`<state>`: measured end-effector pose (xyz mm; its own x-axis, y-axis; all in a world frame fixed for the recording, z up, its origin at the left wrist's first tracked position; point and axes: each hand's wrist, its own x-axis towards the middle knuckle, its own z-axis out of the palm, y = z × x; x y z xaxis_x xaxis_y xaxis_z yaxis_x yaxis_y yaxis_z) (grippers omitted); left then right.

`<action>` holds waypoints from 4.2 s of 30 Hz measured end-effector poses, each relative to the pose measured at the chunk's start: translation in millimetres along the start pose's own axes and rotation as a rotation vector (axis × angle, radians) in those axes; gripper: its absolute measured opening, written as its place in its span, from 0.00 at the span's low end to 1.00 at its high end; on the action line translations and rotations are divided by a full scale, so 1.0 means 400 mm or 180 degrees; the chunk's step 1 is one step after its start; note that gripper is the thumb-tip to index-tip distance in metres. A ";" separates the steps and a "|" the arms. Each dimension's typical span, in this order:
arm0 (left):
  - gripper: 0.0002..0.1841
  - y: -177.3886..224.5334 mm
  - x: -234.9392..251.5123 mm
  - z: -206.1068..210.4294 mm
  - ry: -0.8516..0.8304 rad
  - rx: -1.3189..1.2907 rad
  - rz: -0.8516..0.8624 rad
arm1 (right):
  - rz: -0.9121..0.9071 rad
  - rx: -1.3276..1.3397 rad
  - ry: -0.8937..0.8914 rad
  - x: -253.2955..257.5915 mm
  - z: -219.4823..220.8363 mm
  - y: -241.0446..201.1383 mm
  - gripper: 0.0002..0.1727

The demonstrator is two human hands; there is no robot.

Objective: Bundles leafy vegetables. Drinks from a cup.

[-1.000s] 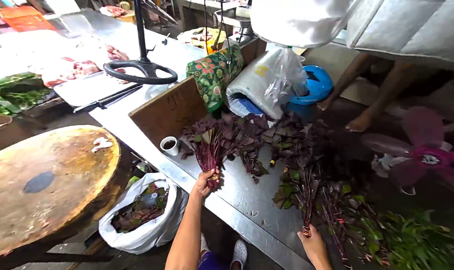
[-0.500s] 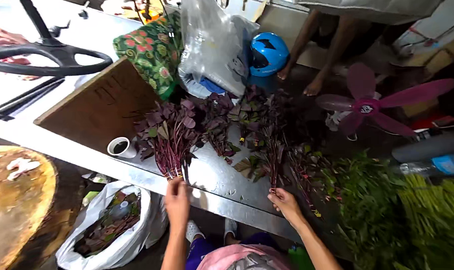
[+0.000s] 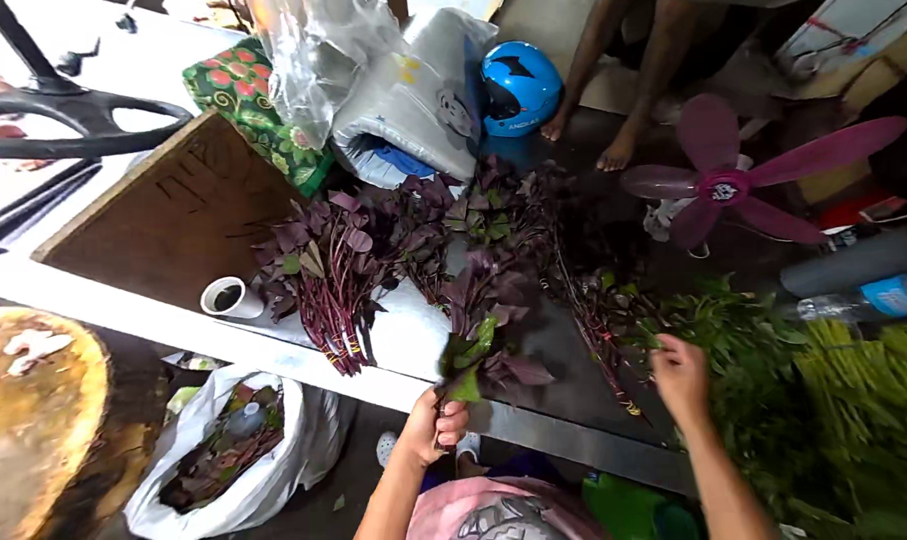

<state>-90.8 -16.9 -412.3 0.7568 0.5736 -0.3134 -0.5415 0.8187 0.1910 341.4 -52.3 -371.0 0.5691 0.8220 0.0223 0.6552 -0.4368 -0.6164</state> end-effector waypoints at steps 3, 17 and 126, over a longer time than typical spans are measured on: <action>0.20 0.010 -0.035 -0.015 -0.0382 -0.0578 -0.0089 | 0.0657 0.0068 -0.0244 0.109 -0.029 0.099 0.31; 0.10 0.041 -0.060 0.012 0.1804 0.2052 0.1035 | 0.1627 0.0800 -0.0889 0.161 -0.032 0.162 0.38; 0.15 -0.144 0.076 0.068 0.2532 0.2390 0.1488 | -0.0594 0.0382 -0.3315 -0.352 0.291 -0.387 0.22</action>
<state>-26.7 -45.9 -407.4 -0.0404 0.8610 -0.5070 -0.1540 0.4960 0.8545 102.1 -57.8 -370.4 -0.2783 0.8044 -0.5249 0.6025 -0.2794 -0.7476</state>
